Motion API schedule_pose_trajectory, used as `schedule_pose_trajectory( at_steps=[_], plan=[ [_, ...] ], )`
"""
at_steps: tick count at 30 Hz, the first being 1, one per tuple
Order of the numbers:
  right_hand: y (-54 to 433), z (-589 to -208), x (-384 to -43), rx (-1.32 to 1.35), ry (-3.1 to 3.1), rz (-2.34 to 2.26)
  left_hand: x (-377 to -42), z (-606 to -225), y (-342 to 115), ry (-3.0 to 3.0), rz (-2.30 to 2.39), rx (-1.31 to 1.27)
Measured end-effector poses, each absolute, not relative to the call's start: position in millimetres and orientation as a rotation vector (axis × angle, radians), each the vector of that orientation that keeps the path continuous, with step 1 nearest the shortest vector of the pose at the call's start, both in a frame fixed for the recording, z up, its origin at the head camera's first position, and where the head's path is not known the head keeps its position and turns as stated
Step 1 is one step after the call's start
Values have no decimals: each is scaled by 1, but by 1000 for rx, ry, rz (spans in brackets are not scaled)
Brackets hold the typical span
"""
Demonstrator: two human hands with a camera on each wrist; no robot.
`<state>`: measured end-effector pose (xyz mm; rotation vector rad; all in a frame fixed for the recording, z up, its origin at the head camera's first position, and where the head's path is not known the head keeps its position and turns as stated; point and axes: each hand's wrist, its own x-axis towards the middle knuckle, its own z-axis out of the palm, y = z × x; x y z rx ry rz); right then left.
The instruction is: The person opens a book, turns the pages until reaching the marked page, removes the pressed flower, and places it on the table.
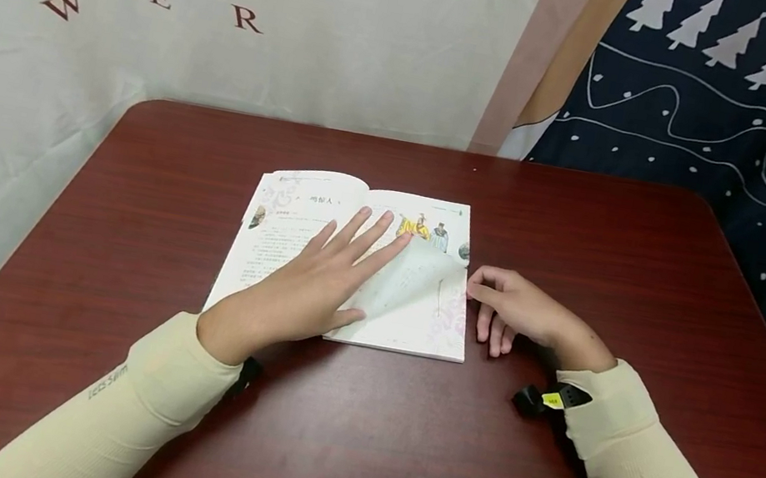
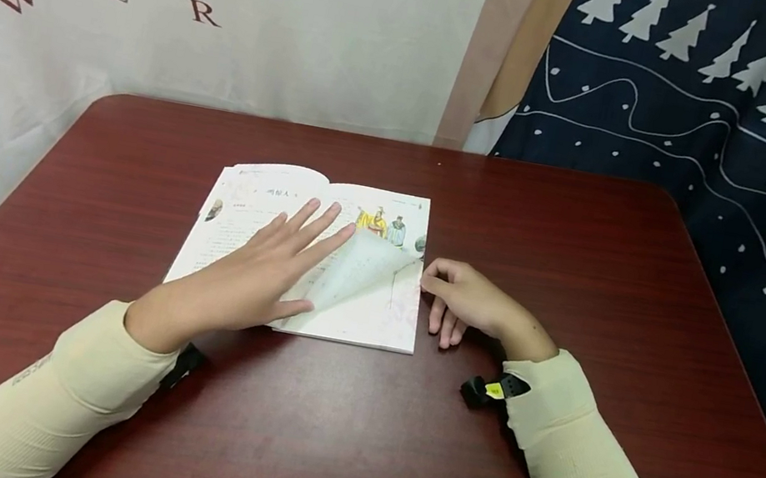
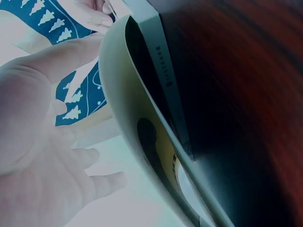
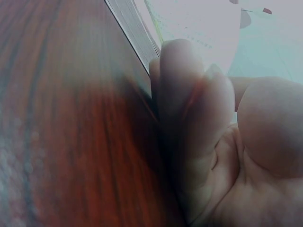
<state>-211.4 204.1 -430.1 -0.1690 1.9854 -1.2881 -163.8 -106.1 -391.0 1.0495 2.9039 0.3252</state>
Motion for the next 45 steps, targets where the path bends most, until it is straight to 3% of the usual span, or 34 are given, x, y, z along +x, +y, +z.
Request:
schedule_pose_trajectory(
  at_steps=[23, 45],
  plan=[
    [206, -431, -212, -199, 1991, -1301, -166, -394, -104, 2937, 154, 1508],
    [203, -431, -208, -179, 1997, -1310, -165, -396, -110, 2891, 180, 1371]
  ],
)
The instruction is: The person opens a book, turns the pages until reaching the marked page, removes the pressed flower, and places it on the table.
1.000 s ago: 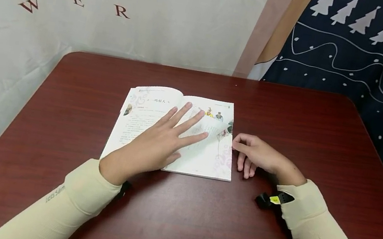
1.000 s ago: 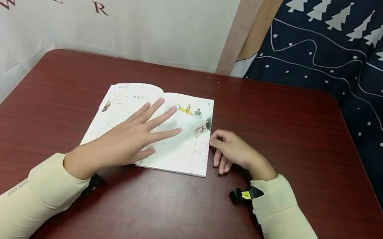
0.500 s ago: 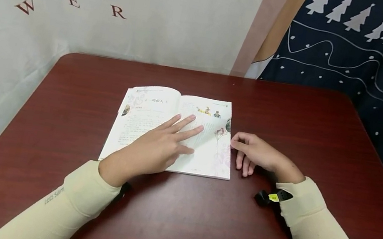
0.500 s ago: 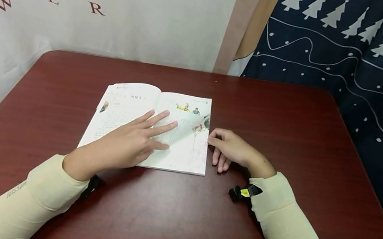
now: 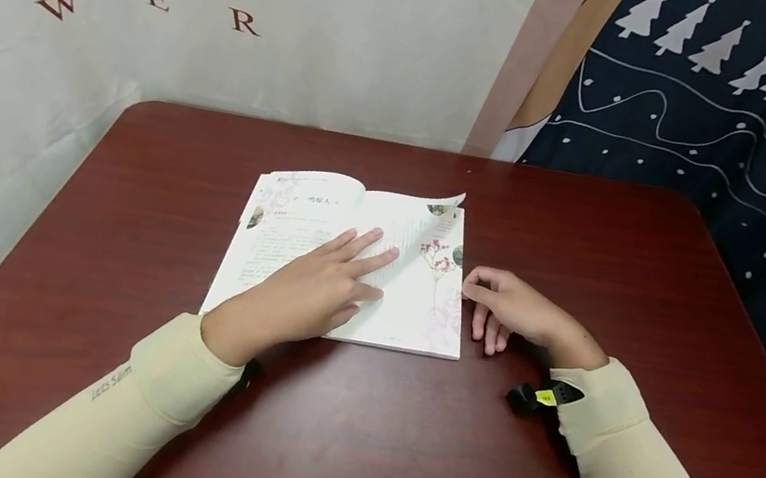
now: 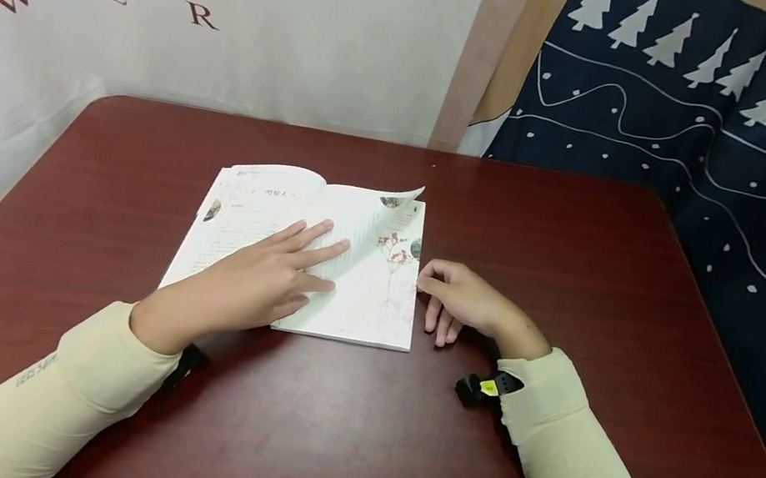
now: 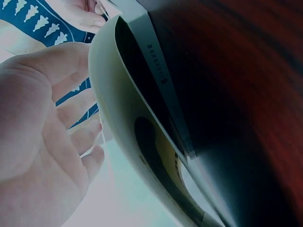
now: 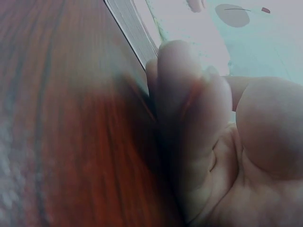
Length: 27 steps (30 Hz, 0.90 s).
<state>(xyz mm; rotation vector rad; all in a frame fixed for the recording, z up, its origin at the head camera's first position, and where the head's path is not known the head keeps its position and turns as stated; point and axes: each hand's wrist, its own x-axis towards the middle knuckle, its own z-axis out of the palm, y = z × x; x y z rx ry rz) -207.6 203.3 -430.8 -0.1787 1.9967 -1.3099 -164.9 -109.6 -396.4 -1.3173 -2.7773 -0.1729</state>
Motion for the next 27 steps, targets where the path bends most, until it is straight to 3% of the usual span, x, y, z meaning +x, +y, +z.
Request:
schedule_pose_trajectory(
  at_steps=[27],
  plan=[
    [205, -434, -211, -213, 2005, -1278, -165, -397, -114, -3027, -250, -1124]
  ],
)
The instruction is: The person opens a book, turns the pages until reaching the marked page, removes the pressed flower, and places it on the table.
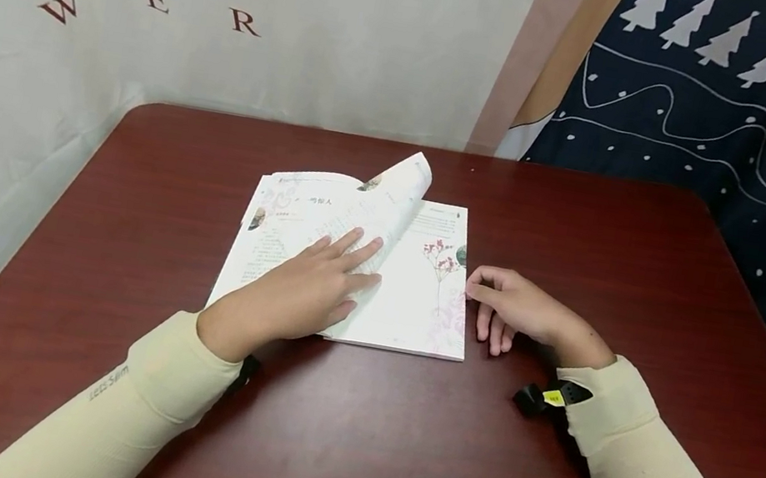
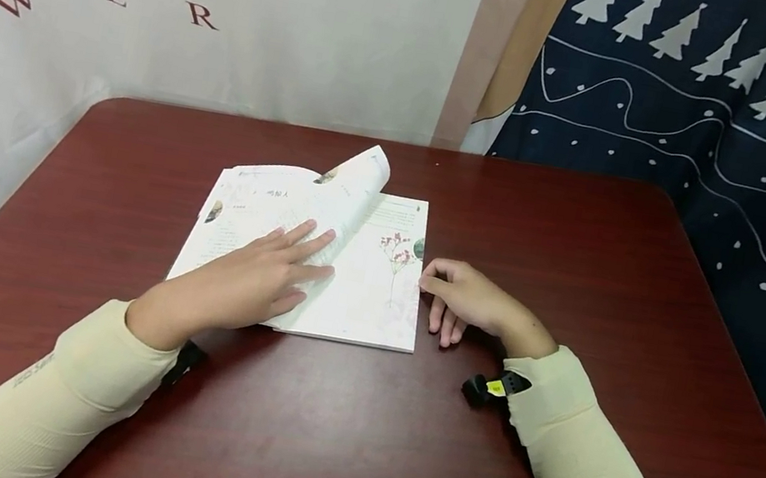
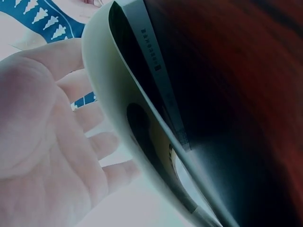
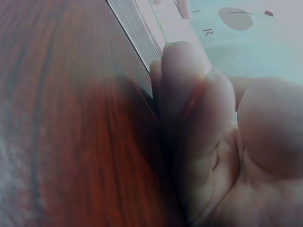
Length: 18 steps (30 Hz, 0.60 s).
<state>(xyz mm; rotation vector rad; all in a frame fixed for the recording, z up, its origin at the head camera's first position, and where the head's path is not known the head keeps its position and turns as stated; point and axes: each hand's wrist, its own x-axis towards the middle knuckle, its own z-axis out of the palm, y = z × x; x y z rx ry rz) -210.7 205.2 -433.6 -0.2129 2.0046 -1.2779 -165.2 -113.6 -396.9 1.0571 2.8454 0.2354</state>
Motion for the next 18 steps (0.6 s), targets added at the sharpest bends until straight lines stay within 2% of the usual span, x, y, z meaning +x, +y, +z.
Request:
schedule_pose_trajectory(
  at_steps=[18],
  plan=[
    [205, -429, -213, -207, 2005, -1272, -165, -392, -113, 2798, 196, 912]
  ],
)
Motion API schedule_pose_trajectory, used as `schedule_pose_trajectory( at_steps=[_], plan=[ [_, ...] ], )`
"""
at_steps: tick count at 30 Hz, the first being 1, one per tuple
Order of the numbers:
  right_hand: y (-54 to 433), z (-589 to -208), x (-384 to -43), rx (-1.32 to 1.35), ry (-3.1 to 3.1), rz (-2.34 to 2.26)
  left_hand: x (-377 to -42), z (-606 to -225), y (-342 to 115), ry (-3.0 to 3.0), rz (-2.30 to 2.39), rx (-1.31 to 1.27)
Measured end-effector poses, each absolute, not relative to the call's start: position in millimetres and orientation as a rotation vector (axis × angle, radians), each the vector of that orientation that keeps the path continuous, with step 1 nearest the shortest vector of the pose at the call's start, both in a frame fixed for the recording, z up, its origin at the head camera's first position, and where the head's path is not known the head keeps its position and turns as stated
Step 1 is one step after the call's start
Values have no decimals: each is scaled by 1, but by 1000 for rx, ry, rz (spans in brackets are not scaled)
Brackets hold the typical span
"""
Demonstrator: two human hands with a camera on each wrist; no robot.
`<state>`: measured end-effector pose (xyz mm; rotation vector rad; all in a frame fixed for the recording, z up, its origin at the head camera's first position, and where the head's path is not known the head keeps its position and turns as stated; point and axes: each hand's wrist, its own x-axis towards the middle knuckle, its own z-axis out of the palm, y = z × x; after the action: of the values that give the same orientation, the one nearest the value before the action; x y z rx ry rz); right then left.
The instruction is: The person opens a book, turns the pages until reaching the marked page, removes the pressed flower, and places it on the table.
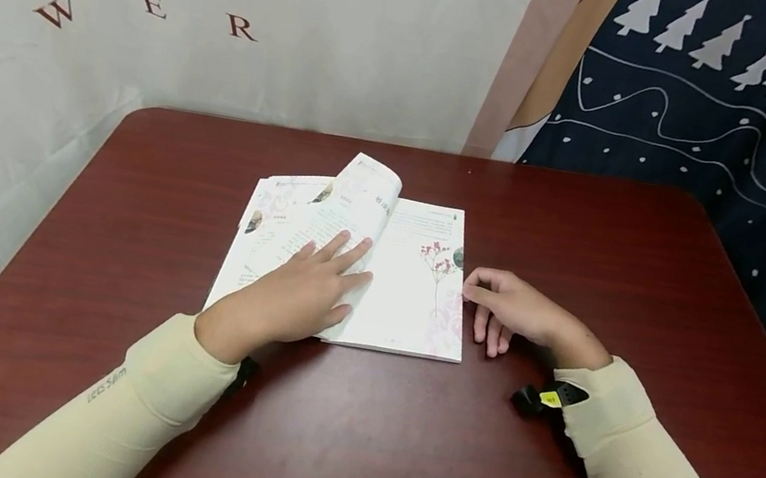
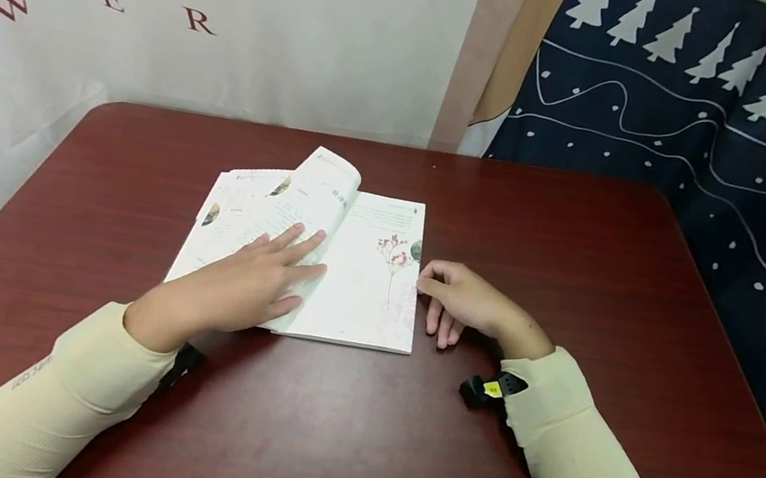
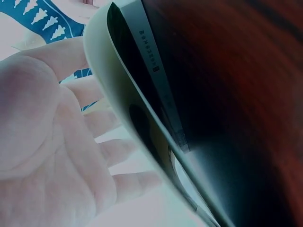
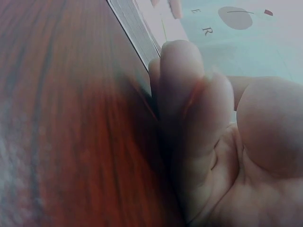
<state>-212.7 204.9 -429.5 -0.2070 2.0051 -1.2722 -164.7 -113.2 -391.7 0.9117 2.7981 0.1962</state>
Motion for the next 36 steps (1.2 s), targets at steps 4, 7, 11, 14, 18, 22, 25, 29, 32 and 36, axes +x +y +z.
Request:
schedule_pose_trajectory(
  at_steps=[4, 7, 11, 14, 18, 22, 25, 29, 32, 36],
  plan=[
    [204, -430, -214, -220, 2018, -1270, -164, -392, -114, 2793, 195, 875],
    [203, -430, -213, -216, 2009, -1268, -163, -392, -114, 2793, 186, 859],
    [202, -430, -213, -208, 2003, -1272, -163, -393, -114, 2819, 149, 862],
    [203, -429, -213, -208, 2003, -1275, -163, -392, -113, 2828, 127, 837],
    [204, -429, -212, -202, 1999, -1274, -163, -393, -113, 2819, 119, 793],
    [205, -430, -211, -197, 1995, -1278, -164, -395, -112, 2810, 129, 781],
    [205, -430, -211, -200, 1996, -1279, -164, -395, -112, 2806, 129, 798],
    [206, -431, -212, -200, 1997, -1286, -163, -395, -112, 2800, 122, 837],
    [207, -431, -212, -203, 1993, -1290, -162, -393, -111, 2785, 112, 851],
    [207, -432, -212, -203, 1989, -1292, -160, -392, -109, 2758, 124, 832]
  ],
)
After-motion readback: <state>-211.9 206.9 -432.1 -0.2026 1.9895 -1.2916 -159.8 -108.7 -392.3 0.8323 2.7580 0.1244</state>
